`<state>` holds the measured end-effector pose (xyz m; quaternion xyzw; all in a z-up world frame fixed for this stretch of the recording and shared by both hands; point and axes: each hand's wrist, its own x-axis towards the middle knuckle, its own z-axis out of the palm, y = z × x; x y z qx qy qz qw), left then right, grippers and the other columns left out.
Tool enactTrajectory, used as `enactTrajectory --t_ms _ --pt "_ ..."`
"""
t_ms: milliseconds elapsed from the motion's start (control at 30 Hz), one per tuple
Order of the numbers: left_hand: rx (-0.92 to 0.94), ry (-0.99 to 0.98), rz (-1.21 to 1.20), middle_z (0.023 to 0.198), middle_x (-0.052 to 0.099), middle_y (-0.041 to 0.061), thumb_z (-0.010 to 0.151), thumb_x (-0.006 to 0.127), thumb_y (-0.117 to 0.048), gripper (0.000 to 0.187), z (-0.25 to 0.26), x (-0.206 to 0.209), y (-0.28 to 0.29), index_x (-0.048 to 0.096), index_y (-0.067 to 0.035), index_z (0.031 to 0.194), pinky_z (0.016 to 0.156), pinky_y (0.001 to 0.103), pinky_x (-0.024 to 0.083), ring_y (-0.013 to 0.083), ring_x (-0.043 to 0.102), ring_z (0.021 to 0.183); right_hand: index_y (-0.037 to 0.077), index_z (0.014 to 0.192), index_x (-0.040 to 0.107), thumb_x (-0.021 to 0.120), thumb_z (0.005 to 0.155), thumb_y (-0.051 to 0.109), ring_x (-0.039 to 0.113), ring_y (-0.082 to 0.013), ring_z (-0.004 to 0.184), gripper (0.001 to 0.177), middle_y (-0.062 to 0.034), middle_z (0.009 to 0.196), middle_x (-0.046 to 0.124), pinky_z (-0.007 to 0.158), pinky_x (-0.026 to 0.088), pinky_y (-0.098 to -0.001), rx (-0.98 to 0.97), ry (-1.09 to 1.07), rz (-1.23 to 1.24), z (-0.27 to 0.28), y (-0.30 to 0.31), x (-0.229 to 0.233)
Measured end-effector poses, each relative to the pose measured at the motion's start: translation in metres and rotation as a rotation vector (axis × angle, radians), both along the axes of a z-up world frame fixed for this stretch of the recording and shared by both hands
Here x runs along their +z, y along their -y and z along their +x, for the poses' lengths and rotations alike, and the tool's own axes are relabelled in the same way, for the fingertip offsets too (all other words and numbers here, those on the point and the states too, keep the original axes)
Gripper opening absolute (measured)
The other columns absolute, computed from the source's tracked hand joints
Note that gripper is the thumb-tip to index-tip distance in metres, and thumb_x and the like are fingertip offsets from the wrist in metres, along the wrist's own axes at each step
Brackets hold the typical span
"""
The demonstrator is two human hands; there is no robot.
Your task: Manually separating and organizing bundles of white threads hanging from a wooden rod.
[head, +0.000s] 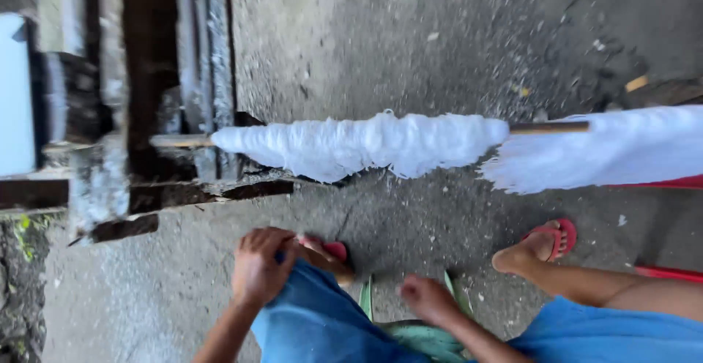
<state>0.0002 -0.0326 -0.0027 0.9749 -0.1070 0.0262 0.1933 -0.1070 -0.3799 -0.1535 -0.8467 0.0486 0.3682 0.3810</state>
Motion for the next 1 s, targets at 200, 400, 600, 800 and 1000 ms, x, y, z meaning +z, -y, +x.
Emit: enactTrajectory --t_ms 200,400,600,800,1000 --pt "-0.360 0.567 -0.183 0.099 0.065 0.005 0.089 0.070 -0.024 0.024 0.019 0.112 0.156 0.071 -0.019 0.113 0.087 0.044 0.050 0.0300 0.065 0.096 0.000 0.113 0.062 0.056 0.107 0.012 0.077 -0.0299 0.089 0.014 -0.0198 0.112 0.074 0.080 0.062 -0.0436 -0.590 0.882 0.355 0.106 0.068 0.213" --pt "-0.292 0.664 -0.107 0.123 0.060 0.002 0.106 0.056 -0.032 0.023 0.072 0.224 0.242 0.070 -0.022 0.121 0.111 0.057 0.036 0.0307 0.055 0.119 0.007 0.135 0.061 0.070 0.102 0.028 0.074 -0.0281 0.092 0.040 -0.0173 0.109 0.066 0.079 0.064 -0.0390 -0.514 0.850 0.669 0.177 0.073 0.252" --pt "-0.206 0.513 -0.018 0.104 0.069 -0.008 0.105 0.054 -0.042 0.025 0.091 0.194 0.231 0.070 -0.033 0.122 0.114 0.054 0.036 0.0185 0.066 0.109 -0.002 0.118 0.060 0.060 0.104 0.021 0.072 -0.0192 0.074 0.027 -0.0117 0.092 0.064 0.073 0.065 -0.0314 -0.773 0.762 0.798 0.159 0.104 0.277" --pt "-0.099 0.493 -0.140 0.095 0.066 -0.003 0.095 0.063 -0.053 0.029 0.097 0.186 0.247 0.070 -0.030 0.111 0.117 0.063 0.028 0.0236 0.064 0.102 0.001 0.111 0.056 0.066 0.098 0.017 0.068 -0.0177 0.068 0.022 -0.0068 0.086 0.057 0.067 0.063 -0.0351 -0.617 0.717 0.775 0.171 0.091 0.287" --pt "-0.120 0.617 0.026 0.106 0.063 -0.005 0.095 0.064 -0.039 0.022 0.096 0.173 0.262 0.071 -0.035 0.116 0.119 0.071 0.019 0.0212 0.058 0.108 0.002 0.097 0.075 0.072 0.098 0.014 0.067 -0.0172 0.059 0.012 -0.0125 0.068 0.065 0.057 0.060 -0.0304 -0.569 0.734 0.692 0.171 0.061 0.305"
